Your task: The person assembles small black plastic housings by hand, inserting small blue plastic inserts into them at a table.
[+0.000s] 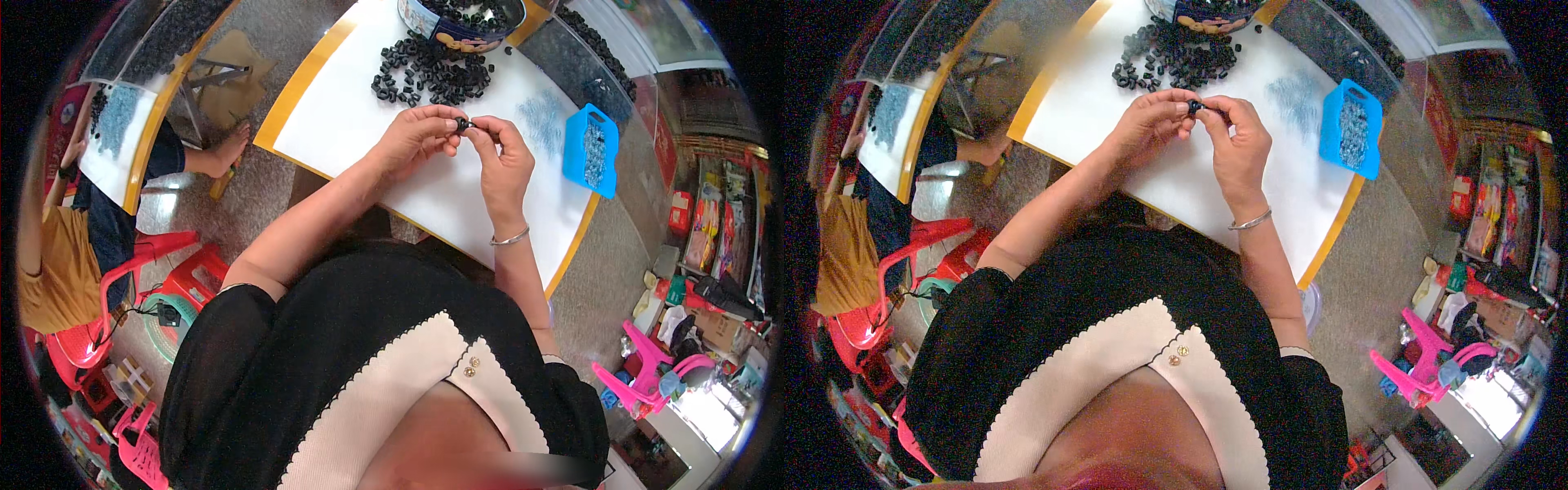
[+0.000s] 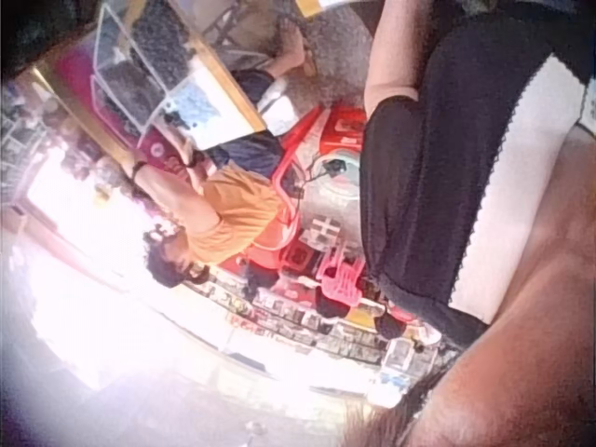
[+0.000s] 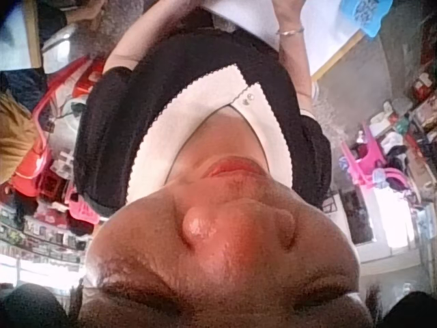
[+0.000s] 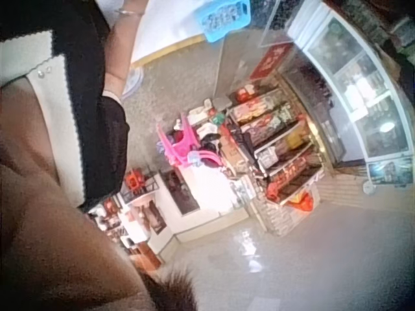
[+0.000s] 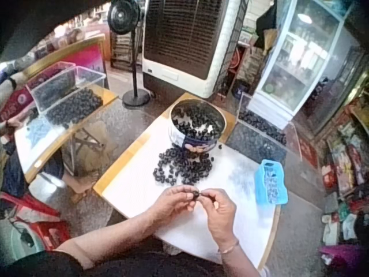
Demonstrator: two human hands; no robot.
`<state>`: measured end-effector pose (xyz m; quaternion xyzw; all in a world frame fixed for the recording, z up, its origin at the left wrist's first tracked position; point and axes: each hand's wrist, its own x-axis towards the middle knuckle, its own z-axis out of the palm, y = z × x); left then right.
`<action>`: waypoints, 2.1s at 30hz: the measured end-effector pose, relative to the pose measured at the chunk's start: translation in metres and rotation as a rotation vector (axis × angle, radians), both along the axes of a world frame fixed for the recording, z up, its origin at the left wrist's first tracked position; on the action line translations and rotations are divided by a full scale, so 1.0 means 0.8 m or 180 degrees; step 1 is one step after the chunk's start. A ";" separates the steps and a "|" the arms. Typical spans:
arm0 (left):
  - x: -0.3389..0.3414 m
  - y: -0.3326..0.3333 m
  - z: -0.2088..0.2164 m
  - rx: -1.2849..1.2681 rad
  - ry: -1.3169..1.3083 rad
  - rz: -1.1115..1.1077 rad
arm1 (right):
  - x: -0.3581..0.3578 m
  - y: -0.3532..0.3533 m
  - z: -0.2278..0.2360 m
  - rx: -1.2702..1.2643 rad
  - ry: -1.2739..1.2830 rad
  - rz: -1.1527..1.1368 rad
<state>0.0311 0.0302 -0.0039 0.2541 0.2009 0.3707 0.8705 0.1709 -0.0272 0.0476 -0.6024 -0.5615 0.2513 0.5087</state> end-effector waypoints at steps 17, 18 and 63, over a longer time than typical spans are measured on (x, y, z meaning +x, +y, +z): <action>0.006 -0.008 0.006 0.0430 0.0559 0.0063 | 0.014 -0.004 0.004 0.0607 -0.1207 0.0431; 0.005 -0.008 0.006 0.0431 0.0560 0.0051 | 0.016 -0.004 0.004 0.0607 -0.1236 0.0549; 0.001 0.005 0.002 -0.0040 -0.0298 -0.0444 | 0.018 0.000 -0.009 0.0113 -0.0117 0.0537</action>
